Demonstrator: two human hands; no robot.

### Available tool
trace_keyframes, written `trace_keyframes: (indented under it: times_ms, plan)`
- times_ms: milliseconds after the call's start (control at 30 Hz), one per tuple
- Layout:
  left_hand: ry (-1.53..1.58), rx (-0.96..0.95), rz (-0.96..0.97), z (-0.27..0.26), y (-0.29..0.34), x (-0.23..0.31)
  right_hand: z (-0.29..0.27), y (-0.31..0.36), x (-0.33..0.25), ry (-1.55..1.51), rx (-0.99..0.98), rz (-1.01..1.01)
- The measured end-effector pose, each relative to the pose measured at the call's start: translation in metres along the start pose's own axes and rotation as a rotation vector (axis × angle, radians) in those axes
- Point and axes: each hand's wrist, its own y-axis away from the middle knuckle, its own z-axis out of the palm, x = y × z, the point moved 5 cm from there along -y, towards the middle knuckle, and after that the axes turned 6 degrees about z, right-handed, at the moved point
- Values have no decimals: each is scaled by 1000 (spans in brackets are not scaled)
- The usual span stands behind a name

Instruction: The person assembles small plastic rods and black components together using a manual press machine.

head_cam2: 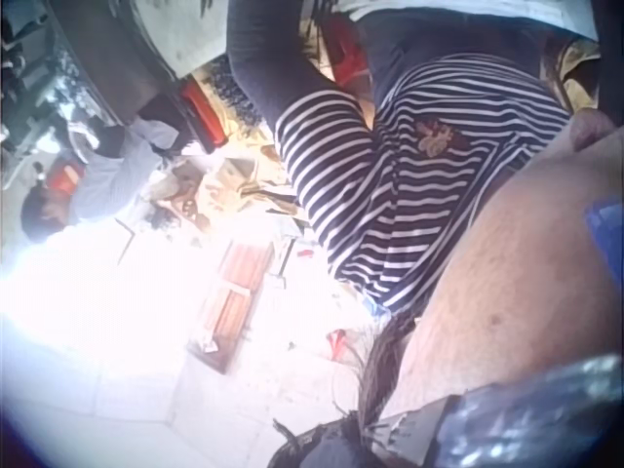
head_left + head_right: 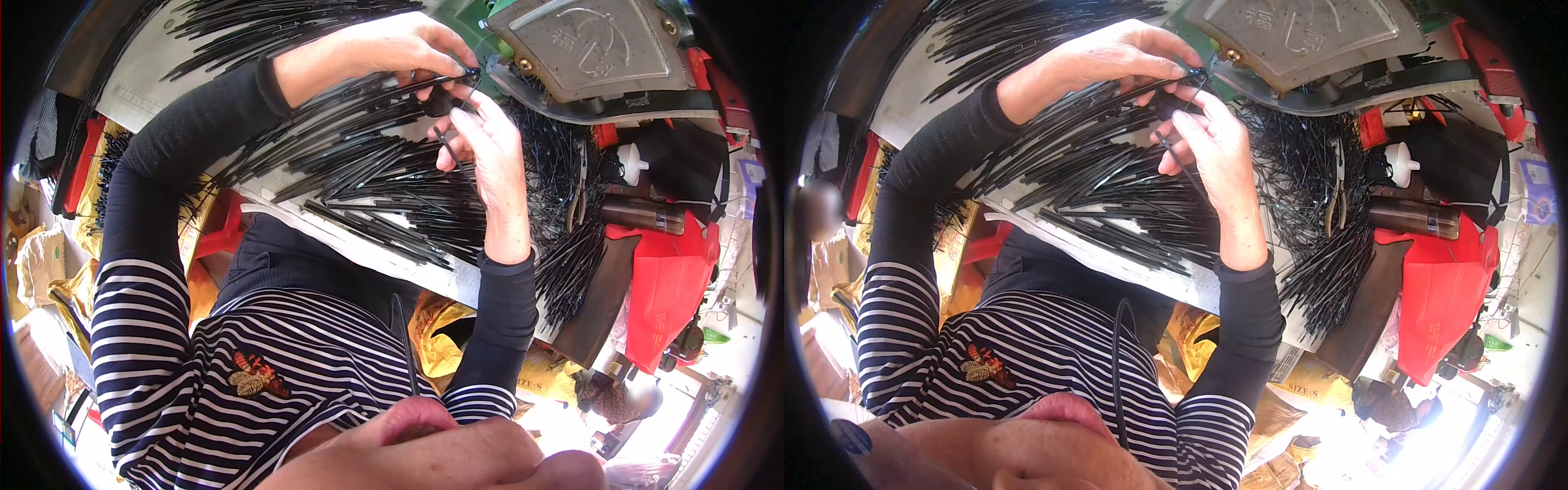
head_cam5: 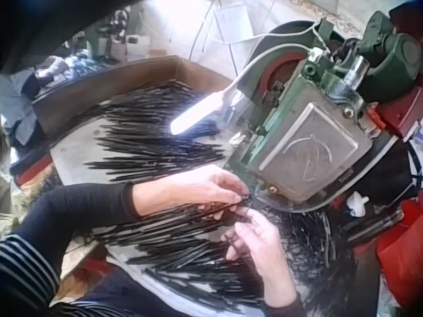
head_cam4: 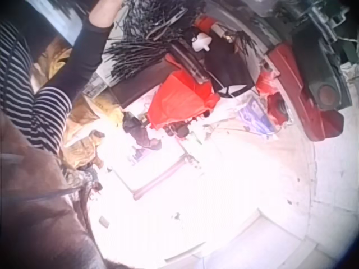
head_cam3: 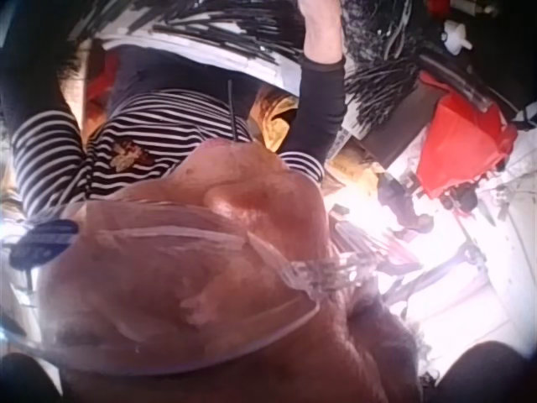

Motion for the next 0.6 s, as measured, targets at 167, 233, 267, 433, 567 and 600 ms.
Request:
trace_keyframes:
  times_ms: [167, 233, 267, 433, 567, 600]
  plan:
    - [-51, 2, 16, 1, -2, -1, -2, 1, 2, 58, -1, 27]
    - [-28, 18, 9, 1, -1, -1, -2, 0, 1, 68, -1, 27]
    - [-6, 35, 2, 0, 0, -1, -2, 0, 2, 77, -1, 27]
    - [12, 34, -119, -2, 0, -1, 0, 0, 3, -5, -4, 35]
    - [88, 34, -115, -1, 1, -2, 1, -1, 6, -48, -23, 25]
    - [89, 33, -114, 0, 1, -2, 1, 0, 6, -47, -22, 25]
